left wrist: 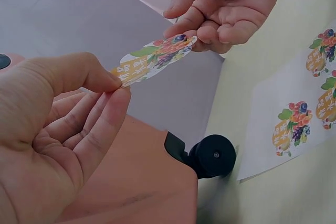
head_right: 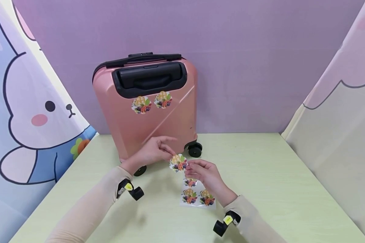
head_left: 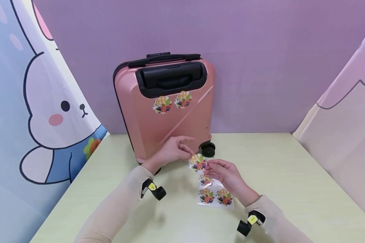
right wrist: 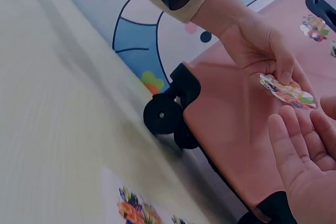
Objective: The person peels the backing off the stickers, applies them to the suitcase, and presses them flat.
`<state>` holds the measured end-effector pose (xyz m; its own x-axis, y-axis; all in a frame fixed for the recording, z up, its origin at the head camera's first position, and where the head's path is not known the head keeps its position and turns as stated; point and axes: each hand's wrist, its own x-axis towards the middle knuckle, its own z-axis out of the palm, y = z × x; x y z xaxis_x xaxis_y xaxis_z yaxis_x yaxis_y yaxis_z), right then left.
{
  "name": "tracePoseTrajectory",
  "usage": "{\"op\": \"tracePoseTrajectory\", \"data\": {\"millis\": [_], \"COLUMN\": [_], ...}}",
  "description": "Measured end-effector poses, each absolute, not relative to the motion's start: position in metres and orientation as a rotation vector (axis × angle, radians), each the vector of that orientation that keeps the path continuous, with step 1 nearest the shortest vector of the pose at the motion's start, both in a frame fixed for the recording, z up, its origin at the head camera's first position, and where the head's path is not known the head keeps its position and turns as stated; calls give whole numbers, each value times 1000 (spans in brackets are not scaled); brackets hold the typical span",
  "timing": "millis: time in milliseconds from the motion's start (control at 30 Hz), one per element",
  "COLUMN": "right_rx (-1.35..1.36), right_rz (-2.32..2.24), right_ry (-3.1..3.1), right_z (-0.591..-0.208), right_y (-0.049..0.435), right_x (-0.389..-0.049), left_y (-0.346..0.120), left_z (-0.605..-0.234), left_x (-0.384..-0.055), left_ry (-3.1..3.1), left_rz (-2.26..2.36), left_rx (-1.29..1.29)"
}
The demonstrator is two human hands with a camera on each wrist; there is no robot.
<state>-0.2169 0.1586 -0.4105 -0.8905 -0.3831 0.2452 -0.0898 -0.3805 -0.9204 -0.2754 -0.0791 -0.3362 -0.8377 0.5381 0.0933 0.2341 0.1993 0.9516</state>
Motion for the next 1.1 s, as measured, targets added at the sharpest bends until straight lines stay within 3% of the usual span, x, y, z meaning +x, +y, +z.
{"op": "tracePoseTrajectory", "data": {"millis": [700, 1100], "right_rx": [-490, -420], "right_rz": [-2454, -2521], "right_ry": [1686, 1676], "right_z": [-400, -388], "right_y": [147, 140], "right_x": [-224, -237], "left_y": [-78, -79], "left_z": [-317, -300], "left_x": [-269, -271], "left_ry": [2306, 2419], "left_rz": [1636, 1590], "left_rx": [781, 961]}}
